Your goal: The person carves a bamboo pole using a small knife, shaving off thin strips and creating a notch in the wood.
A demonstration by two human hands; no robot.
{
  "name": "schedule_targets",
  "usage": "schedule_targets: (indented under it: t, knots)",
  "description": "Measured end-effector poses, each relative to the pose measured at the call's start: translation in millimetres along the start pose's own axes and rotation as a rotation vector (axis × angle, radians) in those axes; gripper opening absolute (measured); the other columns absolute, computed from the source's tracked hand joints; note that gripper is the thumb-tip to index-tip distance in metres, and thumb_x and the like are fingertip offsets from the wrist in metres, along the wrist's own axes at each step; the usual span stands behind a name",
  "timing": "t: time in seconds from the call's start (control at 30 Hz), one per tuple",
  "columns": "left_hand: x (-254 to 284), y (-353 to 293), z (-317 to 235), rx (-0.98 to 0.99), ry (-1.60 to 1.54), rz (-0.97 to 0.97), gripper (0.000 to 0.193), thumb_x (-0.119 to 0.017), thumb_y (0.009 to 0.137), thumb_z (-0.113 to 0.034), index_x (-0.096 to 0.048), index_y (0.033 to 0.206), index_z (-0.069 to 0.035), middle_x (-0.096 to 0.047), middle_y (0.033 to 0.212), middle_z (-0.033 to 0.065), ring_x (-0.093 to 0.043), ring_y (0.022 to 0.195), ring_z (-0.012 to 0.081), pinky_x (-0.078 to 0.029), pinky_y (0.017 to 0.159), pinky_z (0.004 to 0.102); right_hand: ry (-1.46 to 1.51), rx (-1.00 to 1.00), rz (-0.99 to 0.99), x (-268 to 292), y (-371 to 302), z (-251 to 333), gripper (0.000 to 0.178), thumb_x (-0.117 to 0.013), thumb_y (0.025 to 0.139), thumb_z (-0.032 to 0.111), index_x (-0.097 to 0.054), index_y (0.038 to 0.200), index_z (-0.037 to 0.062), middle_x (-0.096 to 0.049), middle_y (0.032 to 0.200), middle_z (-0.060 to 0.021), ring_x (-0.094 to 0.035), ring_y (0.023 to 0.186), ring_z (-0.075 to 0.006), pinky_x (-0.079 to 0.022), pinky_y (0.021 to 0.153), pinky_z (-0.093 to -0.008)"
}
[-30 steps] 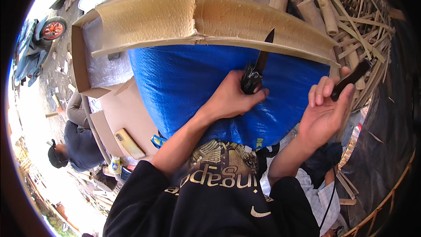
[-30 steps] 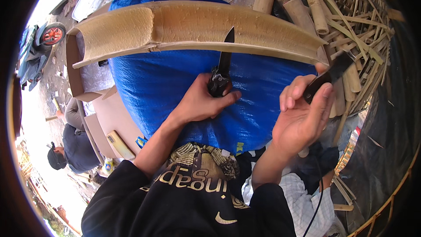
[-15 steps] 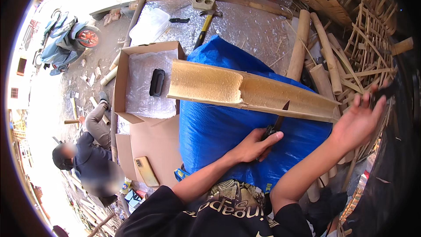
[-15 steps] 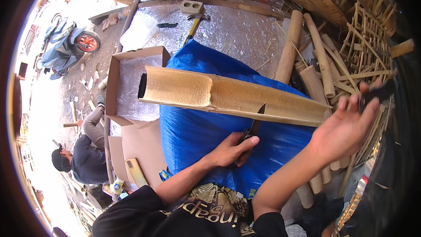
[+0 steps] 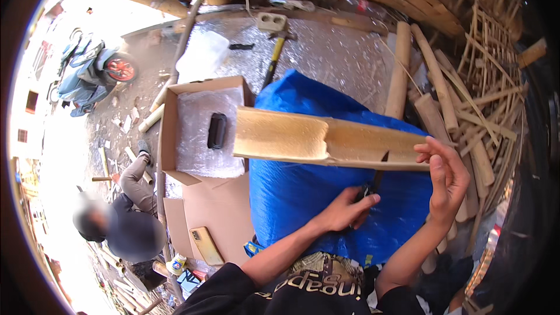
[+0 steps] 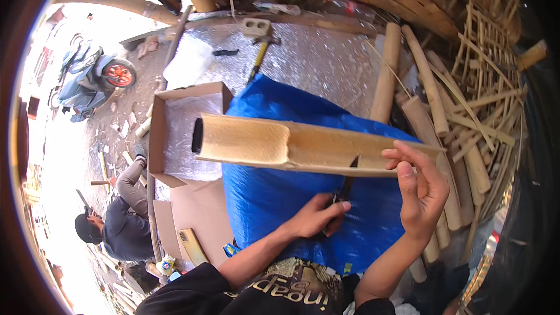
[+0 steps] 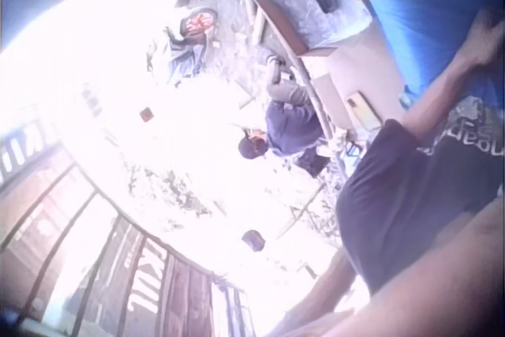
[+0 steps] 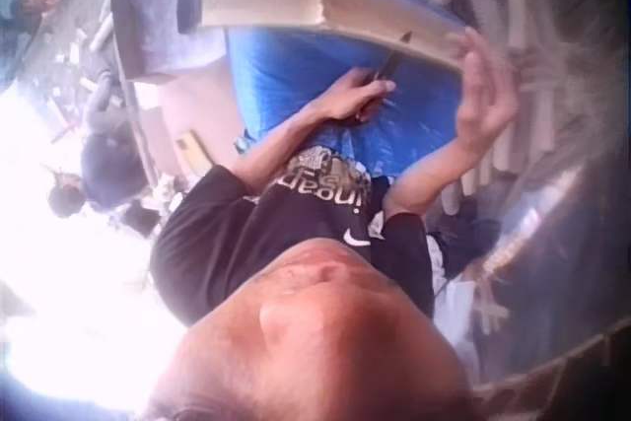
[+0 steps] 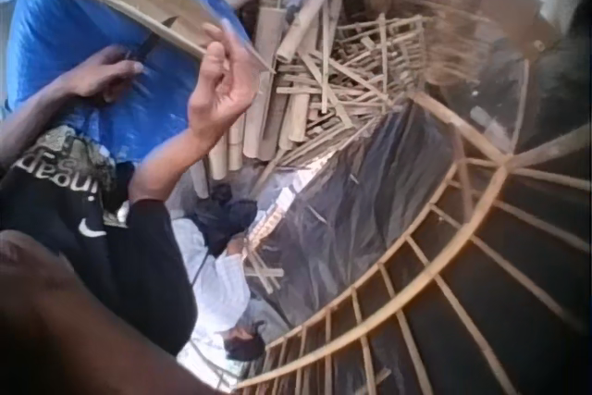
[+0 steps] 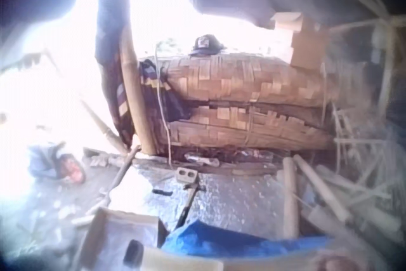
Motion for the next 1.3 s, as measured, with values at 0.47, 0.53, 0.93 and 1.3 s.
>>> schedule_targets:
  t: [0.47, 0.53, 0.93, 1.3]
  knots:
    - [-5, -2, -7, 0.051, 0.182, -0.182, 0.047, -0.076, 0.093, -0.035, -0.05, 0.063, -0.009, -0.047, 0.048, -0.0033, -0.044, 0.037, 0.0073, -0.03, 0.036, 0.0267, -0.824, 0.167, -0.166, 21, -53, -42, 0.048, -0.086, 0.076, 0.029, -0.068, 0.114, 0.0057, -0.068, 0.115, -0.0094, -0.062, 0.105, -0.0293, -0.047, 0.087, -0.0407]
    - [-3, -3, -2, 0.07, 0.112, -0.189, 0.048, -0.076, 0.093, -0.035, -0.051, 0.062, -0.009, -0.046, 0.047, -0.0037, -0.043, 0.037, 0.0071, -0.029, 0.036, 0.0269, -0.86, 0.232, -0.073, 17, -43, -54, 0.045, -0.085, 0.075, 0.031, -0.068, 0.109, 0.006, -0.068, 0.109, -0.0091, -0.063, 0.102, -0.0295, -0.046, 0.089, -0.0424]
    - [-10, -12, -15, -0.018, -0.196, -0.234, 0.039, -0.076, 0.093, -0.025, -0.051, 0.067, -0.009, -0.048, 0.05, -0.0026, -0.04, 0.037, 0.0063, -0.028, 0.036, 0.0255, -0.714, 0.263, -0.131, -10, -48, -65, 0.032, -0.082, 0.078, 0.032, -0.064, 0.088, 0.0071, -0.063, 0.078, -0.0063, -0.061, 0.076, -0.0282, -0.04, 0.069, -0.0403]
    - [-15, -19, -31, 0.018, -0.203, -0.256, 0.034, -0.076, 0.092, -0.023, -0.052, 0.073, -0.009, -0.046, 0.051, -0.0027, -0.039, 0.038, 0.0072, -0.029, 0.038, 0.0256, -0.76, 0.182, -0.16, -8, -51, -57, 0.033, -0.082, 0.081, 0.033, -0.065, 0.091, 0.0065, -0.066, 0.081, -0.007, -0.063, 0.079, -0.029, -0.041, 0.07, -0.0405]
Point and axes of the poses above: each hand's wrist, its own y-axis towards the middle knuckle, its own x-axis out of the back of the hand, z = x × y, the point moved 2 cm from there along y, towards the middle knuckle
